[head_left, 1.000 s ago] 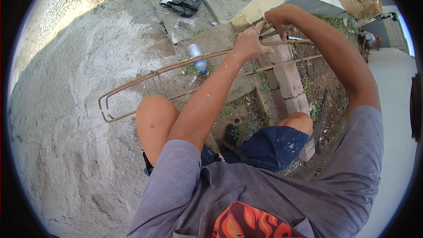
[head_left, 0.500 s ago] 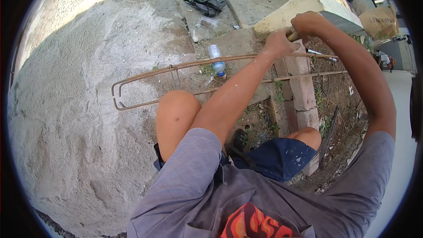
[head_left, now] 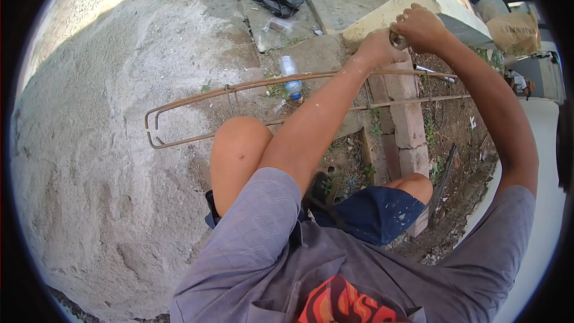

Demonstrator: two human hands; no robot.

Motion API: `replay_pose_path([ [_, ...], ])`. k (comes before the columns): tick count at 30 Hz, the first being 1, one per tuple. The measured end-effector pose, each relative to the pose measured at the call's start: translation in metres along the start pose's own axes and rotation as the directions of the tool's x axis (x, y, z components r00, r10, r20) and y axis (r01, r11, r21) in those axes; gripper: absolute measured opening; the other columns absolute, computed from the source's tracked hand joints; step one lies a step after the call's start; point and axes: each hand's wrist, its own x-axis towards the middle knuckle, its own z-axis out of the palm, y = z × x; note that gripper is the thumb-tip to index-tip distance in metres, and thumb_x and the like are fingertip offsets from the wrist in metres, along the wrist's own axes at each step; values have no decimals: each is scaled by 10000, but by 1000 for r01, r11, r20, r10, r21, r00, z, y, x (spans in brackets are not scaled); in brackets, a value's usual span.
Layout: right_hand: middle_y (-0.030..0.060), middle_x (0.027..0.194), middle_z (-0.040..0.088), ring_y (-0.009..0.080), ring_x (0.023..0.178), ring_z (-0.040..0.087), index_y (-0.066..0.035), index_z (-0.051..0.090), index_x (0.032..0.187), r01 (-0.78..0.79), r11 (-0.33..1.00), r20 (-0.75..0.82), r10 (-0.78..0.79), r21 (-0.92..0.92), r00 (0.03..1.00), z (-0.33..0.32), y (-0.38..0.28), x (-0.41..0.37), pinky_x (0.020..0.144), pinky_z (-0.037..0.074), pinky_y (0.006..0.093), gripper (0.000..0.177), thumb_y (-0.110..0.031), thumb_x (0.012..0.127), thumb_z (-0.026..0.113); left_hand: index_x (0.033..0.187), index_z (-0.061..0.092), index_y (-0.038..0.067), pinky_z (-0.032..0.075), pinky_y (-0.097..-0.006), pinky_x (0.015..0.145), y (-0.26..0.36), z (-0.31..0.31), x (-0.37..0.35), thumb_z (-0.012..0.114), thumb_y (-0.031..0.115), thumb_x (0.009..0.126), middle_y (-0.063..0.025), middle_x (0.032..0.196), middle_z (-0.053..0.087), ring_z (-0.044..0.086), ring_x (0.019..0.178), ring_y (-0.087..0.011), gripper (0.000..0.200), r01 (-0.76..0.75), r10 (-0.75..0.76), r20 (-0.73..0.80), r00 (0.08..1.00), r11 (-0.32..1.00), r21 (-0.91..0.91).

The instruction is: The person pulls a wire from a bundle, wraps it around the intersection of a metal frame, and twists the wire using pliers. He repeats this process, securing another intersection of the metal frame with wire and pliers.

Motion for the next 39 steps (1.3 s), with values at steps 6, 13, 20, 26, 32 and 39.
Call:
replay_pose_path([
  [6, 90, 730, 676, 300, 698, 658, -50, 683, 696, -292, 950, 658, 148, 114, 739, -25, 8, 30, 667, 532, 422, 104, -75, 600, 714, 1014, 701, 36, 518, -443, 813, 20, 20, -17, 771, 400, 726, -178, 947, 693, 663, 935, -346, 469, 127, -93, -176, 980, 973, 192],
  [13, 62, 935, 615, 239, 1079, 565, -110, 616, 1111, 145, 961, -473, -244, -237, 846, 18, -2, -17, 973, 398, 378, 397, -153, 724, 695, 1031, 689, 9, 520, -359, 805, 2, -3, 2, 818, 372, 691, -151, 970, 706, 678, 886, -236, 514, 125, -112, 139, 984, 988, -86],
  [20, 96, 755, 640, 232, 842, 641, -125, 681, 868, -189, 979, 634, 101, 72, 766, -6, 12, 15, 903, 411, 377, 240, -116, 633, 732, 1075, 663, 32, 515, -403, 829, 20, 23, -20, 758, 382, 753, -142, 972, 708, 670, 923, -316, 485, -10, 57, -255, 965, 983, 182],
  [26, 85, 731, 619, 238, 930, 633, -94, 686, 845, -85, 996, 269, 81, 4, 960, -33, -6, 5, 966, 399, 389, 349, -118, 510, 781, 1091, 662, 34, 515, -434, 812, -9, 24, 6, 726, 410, 804, -141, 951, 710, 670, 912, -333, 478, 3, 6, -39, 999, 974, 226],
  [32, 95, 705, 628, 275, 759, 634, -66, 690, 905, 236, 940, -643, -341, -246, 686, 6, 0, 1, 937, 448, 436, 296, -95, 611, 722, 1039, 684, 20, 527, -384, 770, 4, -12, 2, 792, 472, 698, -138, 935, 711, 679, 884, -283, 576, 155, -117, 224, 967, 975, -161],
  [39, 116, 752, 674, 284, 726, 662, 3, 694, 961, -622, 720, 848, 91, 306, 523, -29, 2, -10, 625, 513, 445, 370, -46, 605, 605, 1036, 707, 123, 502, -402, 827, 3, 31, -18, 749, 465, 706, -141, 921, 703, 667, 863, -310, 478, 6, -8, 3, 1000, 949, 316],
])
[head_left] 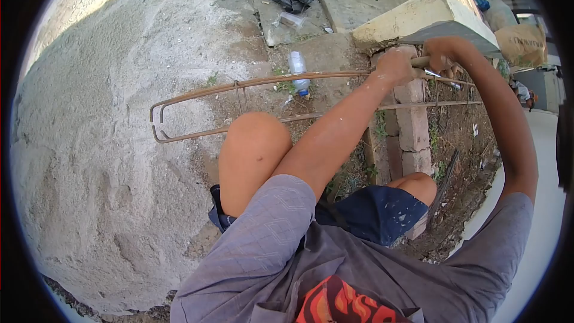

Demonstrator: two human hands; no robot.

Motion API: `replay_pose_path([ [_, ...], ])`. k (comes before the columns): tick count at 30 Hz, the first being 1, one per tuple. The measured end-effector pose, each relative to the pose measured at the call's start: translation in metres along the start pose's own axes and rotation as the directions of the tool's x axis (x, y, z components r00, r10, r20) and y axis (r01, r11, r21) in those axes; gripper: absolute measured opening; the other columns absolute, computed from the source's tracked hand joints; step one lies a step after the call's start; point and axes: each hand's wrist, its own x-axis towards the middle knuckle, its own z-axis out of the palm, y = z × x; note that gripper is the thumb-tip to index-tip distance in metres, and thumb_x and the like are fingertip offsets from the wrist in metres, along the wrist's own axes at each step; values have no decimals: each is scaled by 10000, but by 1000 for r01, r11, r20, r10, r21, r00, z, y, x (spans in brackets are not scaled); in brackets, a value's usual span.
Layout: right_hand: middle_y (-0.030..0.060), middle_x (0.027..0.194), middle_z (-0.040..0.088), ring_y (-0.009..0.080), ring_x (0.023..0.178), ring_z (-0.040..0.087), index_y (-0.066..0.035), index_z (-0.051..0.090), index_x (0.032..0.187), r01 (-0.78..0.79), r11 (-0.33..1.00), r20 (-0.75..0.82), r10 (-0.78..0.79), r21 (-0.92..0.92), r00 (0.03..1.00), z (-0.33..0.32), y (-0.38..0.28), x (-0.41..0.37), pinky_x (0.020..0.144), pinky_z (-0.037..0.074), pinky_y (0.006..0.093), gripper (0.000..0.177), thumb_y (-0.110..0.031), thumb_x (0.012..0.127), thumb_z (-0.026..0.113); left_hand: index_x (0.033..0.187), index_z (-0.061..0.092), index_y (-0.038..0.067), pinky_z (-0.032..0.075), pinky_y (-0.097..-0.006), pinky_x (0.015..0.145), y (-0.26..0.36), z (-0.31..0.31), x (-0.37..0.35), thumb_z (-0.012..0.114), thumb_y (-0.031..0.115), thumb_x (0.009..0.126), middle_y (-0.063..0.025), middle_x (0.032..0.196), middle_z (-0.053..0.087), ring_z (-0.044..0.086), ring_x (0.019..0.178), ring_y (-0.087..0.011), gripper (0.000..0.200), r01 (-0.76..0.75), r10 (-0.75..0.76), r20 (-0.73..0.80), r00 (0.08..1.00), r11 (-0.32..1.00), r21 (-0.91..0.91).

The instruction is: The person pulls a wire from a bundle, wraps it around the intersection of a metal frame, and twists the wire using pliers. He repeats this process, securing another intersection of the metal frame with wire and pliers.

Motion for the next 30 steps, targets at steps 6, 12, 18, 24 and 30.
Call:
replay_pose_path([
  [6, 130, 711, 675, 291, 641, 664, 24, 670, 898, 339, 793, -476, -585, -506, 656, 52, 41, 10, 529, 498, 450, 266, -61, 653, 610, 985, 693, 66, 487, -357, 777, 5, -43, 10, 828, 468, 619, -50, 829, 665, 605, 780, -191, 561, 96, 61, 439, 897, 940, -327],
  [12, 105, 649, 661, 201, 549, 653, 24, 645, 791, 179, 905, -32, -181, 385, 983, 73, 52, -23, 513, 518, 352, 133, -85, 746, 584, 1189, 684, 78, 502, -355, 888, 14, -70, 10, 835, 550, 645, -142, 1120, 687, 643, 1036, -237, 736, 7, 62, 280, 958, 971, -241],
  [18, 80, 638, 645, 167, 586, 640, 7, 635, 770, 491, 730, -88, -516, 476, 852, 177, 33, -38, 538, 482, 315, 114, -92, 754, 580, 1097, 678, 36, 518, -306, 762, 40, -125, 8, 673, 374, 863, -105, 858, 686, 660, 821, -190, 411, -61, 33, -158, 987, 983, -174],
  [24, 183, 884, 671, 340, 882, 658, -50, 660, 984, 682, 624, -384, -564, 383, 731, 301, -101, 56, 755, 506, 447, 330, -62, 657, 619, 986, 746, 50, 513, -320, 729, 38, -129, -29, 698, 418, 835, -129, 841, 710, 662, 765, -195, 400, 161, -166, 155, 974, 986, 44],
  [30, 161, 1089, 635, 363, 1055, 607, -70, 619, 1045, 574, 742, -558, -329, 347, 762, 346, -227, 114, 857, 493, 480, 320, -108, 731, 667, 901, 706, -13, 519, -300, 712, -37, -32, -85, 619, 403, 928, -123, 958, 721, 679, 807, -171, 425, 233, -401, 213, 891, 806, 545],
])
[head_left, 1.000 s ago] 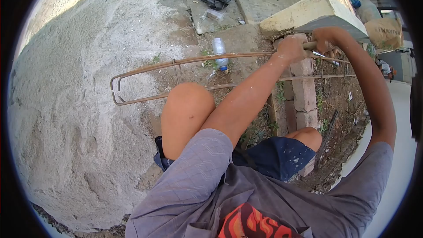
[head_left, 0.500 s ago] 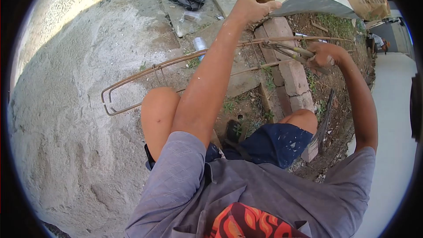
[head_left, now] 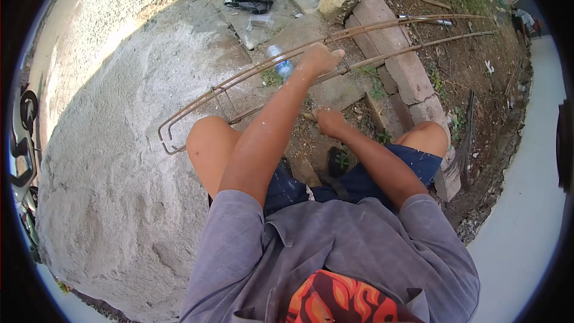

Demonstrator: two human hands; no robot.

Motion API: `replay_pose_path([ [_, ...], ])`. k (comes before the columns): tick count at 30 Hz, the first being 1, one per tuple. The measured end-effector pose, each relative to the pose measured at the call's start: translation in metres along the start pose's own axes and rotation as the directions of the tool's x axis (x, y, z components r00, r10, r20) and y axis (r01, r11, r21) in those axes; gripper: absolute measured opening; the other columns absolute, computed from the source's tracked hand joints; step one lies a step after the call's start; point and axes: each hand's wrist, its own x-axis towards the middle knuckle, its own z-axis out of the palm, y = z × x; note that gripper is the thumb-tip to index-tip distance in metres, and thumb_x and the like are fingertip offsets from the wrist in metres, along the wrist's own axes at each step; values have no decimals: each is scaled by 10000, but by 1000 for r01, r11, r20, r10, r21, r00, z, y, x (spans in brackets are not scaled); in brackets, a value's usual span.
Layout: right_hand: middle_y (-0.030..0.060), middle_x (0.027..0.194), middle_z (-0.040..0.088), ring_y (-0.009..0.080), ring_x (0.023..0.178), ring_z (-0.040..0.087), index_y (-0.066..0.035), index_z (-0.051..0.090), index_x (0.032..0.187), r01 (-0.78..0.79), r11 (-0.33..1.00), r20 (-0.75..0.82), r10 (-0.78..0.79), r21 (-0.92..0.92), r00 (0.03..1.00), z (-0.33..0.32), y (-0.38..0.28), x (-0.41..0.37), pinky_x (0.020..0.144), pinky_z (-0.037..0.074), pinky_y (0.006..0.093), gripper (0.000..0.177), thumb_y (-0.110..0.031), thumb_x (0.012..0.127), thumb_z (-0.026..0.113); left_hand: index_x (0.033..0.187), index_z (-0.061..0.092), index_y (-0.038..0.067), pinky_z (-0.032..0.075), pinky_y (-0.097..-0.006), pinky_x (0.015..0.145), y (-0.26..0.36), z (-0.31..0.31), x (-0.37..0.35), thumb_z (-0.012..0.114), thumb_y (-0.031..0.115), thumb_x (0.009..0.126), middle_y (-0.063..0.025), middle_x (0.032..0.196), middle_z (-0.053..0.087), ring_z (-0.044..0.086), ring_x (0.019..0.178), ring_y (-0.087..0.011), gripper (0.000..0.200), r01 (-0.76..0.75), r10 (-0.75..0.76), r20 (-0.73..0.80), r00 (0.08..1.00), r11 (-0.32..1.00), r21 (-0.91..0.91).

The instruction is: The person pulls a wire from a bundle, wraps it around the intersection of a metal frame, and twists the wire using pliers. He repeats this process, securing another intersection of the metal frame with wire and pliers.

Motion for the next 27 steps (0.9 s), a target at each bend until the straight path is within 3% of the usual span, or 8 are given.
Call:
replay_pose_path([
  [1, 160, 1097, 638, 366, 1065, 602, -59, 619, 1052, -21, 1000, 55, 20, 10, 998, 1, -7, 5, 865, 489, 481, 314, -116, 747, 664, 937, 685, -15, 522, -314, 718, 6, 15, 4, 600, 390, 945, -123, 955, 719, 680, 818, -181, 415, 89, -56, 93, 994, 914, -397],
  [2, 190, 1041, 649, 386, 1012, 620, -48, 633, 1026, -32, 992, -3, 33, 118, 999, 1, -16, 3, 860, 488, 488, 238, -160, 818, 611, 973, 665, -18, 526, -328, 724, 11, 22, 5, 581, 378, 962, -123, 953, 716, 682, 829, -191, 405, 190, -80, 184, 980, 670, -718],
  [3, 220, 985, 660, 407, 958, 638, -38, 647, 1000, -25, 974, -51, 37, 226, 998, 5, -19, -1, 854, 488, 494, 220, -204, 888, 558, 1046, 618, -23, 538, -344, 693, 27, 16, -4, 521, 307, 1002, -113, 901, 705, 680, 777, -207, 347, 259, -123, 229, 965, 367, -894],
  [5, 224, 1017, 660, 412, 967, 632, -32, 666, 1022, 99, 921, -148, -46, 376, 988, 58, 8, 30, 857, 482, 493, 278, -263, 907, 563, 978, 602, -29, 531, -330, 588, 36, 12, -4, 478, 205, 1008, -90, 766, 650, 657, 645, -215, 267, 287, -218, 250, 943, 160, -944],
  [9, 240, 1079, 648, 412, 1000, 620, -34, 667, 1078, 270, 827, -171, -213, 493, 962, 79, 29, 74, 858, 481, 474, 304, -269, 910, 572, 892, 603, -22, 500, -352, 509, 15, -4, -6, 491, 164, 981, -86, 687, 603, 621, 547, -219, 234, 189, -220, 137, 966, 233, -954],
  [14, 269, 1144, 624, 416, 1079, 596, 13, 573, 1220, 39, 921, 97, -82, 387, 992, 39, -1, 26, 934, 463, 470, 464, -285, 873, 652, 969, 613, 5, 514, -313, 552, 21, -62, -34, 471, 227, 1017, -37, 714, 599, 607, 575, -159, 268, 214, -245, 122, 962, 396, -893],
  [22, 244, 1091, 647, 401, 1034, 622, 0, 612, 1131, -10, 938, 57, -11, 347, 998, 58, -2, 40, 880, 493, 470, 478, -375, 847, 696, 999, 590, 57, 499, -267, 616, -24, -168, -88, 432, 238, 1035, 1, 755, 594, 600, 649, -127, 243, 314, -327, 132, 936, 603, -733],
  [27, 238, 1065, 661, 386, 1031, 637, -16, 649, 1044, -259, 844, 78, 252, 470, 965, 41, -30, 38, 870, 509, 471, 402, -356, 833, 690, 974, 569, 58, 472, -267, 528, -31, -169, -121, 425, 233, 1038, -12, 706, 574, 581, 591, -134, 235, 280, -281, 121, 952, 643, -713],
])
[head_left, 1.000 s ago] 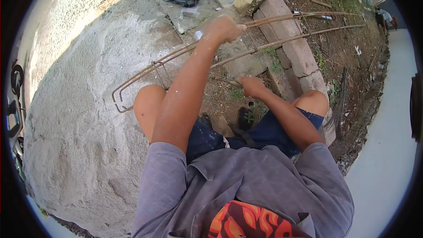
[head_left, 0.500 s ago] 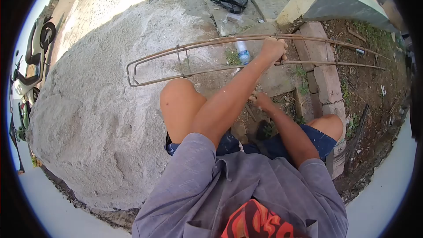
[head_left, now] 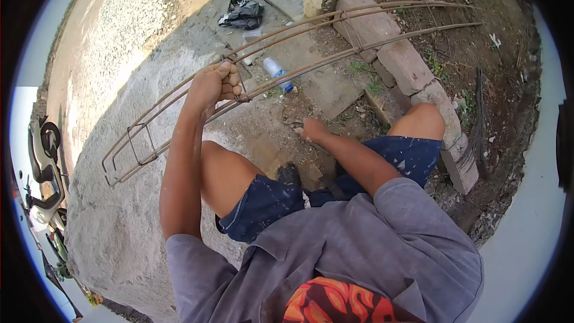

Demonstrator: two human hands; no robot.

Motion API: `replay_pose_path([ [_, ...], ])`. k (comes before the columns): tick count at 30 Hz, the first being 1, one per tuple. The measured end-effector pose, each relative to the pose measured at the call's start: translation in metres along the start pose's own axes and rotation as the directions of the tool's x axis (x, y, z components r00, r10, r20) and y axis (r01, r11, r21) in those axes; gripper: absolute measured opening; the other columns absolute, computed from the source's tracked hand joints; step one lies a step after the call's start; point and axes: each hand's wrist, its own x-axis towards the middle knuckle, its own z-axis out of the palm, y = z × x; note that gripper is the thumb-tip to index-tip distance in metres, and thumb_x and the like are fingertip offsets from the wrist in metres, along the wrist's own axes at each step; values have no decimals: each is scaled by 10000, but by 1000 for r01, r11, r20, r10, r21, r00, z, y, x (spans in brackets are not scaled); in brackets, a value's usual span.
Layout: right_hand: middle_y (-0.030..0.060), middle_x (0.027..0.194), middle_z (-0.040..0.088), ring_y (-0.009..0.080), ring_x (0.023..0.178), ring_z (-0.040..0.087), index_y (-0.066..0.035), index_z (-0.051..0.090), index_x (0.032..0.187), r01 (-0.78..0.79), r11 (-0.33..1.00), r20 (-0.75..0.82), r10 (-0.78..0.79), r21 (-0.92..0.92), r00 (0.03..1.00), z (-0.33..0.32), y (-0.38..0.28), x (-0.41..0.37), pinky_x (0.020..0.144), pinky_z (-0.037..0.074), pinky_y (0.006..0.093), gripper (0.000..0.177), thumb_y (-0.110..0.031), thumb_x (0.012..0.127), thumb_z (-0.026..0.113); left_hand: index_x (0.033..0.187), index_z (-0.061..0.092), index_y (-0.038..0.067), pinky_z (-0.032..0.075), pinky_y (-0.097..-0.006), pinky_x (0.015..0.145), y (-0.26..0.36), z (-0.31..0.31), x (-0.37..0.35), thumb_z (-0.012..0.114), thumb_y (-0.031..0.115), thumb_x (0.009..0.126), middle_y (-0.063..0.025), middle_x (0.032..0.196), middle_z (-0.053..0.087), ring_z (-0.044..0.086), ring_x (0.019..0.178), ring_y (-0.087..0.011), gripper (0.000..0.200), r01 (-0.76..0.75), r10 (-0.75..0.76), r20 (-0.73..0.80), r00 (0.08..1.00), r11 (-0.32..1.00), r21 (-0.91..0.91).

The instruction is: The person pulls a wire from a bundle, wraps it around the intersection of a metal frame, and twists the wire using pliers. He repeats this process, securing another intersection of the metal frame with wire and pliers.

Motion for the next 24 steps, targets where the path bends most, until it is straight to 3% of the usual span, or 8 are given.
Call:
replay_pose_path([
  [4, 234, 1074, 662, 384, 1053, 633, -26, 664, 988, -103, 991, -76, 109, 87, 991, 16, -1, 17, 884, 511, 475, 255, -219, 823, 644, 915, 550, 69, 430, -269, 496, -7, 13, 0, 429, 238, 1031, -8, 670, 536, 531, 545, -133, 238, -33, 27, -107, 994, 998, -50],
  [7, 229, 1079, 662, 383, 1048, 637, -28, 665, 993, -57, 993, -86, 66, 100, 994, 15, 1, 18, 891, 509, 481, 233, -151, 804, 604, 911, 547, 66, 417, -272, 495, 15, 26, -15, 426, 241, 1028, -4, 650, 509, 503, 527, -131, 243, -70, 63, -205, 977, 997, -26],
  [11, 217, 1043, 672, 386, 1018, 647, -29, 658, 1011, -79, 987, -123, 96, 140, 988, 10, 2, 13, 881, 514, 486, 257, -157, 792, 614, 925, 544, 75, 408, -277, 504, 39, 6, -40, 422, 242, 1025, -2, 640, 490, 478, 526, -136, 229, -164, 149, -206, 967, 985, -56],
  [13, 210, 1038, 672, 386, 1012, 649, -28, 653, 1021, -71, 988, -96, 84, 135, 992, 9, 2, 11, 875, 517, 485, 266, -149, 788, 611, 862, 557, 79, 434, -271, 484, 41, -22, -54, 484, 300, 1013, -11, 612, 502, 496, 497, -139, 277, -233, 219, -236, 947, 972, -31],
  [16, 211, 1038, 668, 386, 1010, 648, -23, 643, 1017, -87, 986, -76, 99, 143, 992, 13, 3, 17, 864, 521, 480, 272, -152, 779, 619, 863, 560, 88, 395, -254, 462, 35, -63, -74, 478, 300, 1015, 4, 602, 479, 450, 483, -116, 274, -199, 199, -347, 916, 979, 37],
  [19, 219, 1019, 666, 387, 1004, 648, -14, 633, 969, -21, 980, -178, 56, 196, 982, 20, -3, 24, 850, 520, 481, 254, -141, 749, 642, 858, 561, 90, 362, -245, 449, -4, -120, -75, 469, 284, 1015, 10, 595, 469, 427, 477, -104, 266, -115, 123, -398, 909, 992, 44],
  [24, 214, 916, 665, 380, 889, 657, -22, 614, 905, 168, 958, -151, -135, 232, 979, -23, -14, 0, 765, 513, 452, 246, -104, 680, 673, 798, 562, 92, 285, -235, 395, -83, -203, -79, 507, 273, 1000, 37, 552, 429, 371, 436, -67, 277, 24, 44, -554, 831, 993, 116],
])
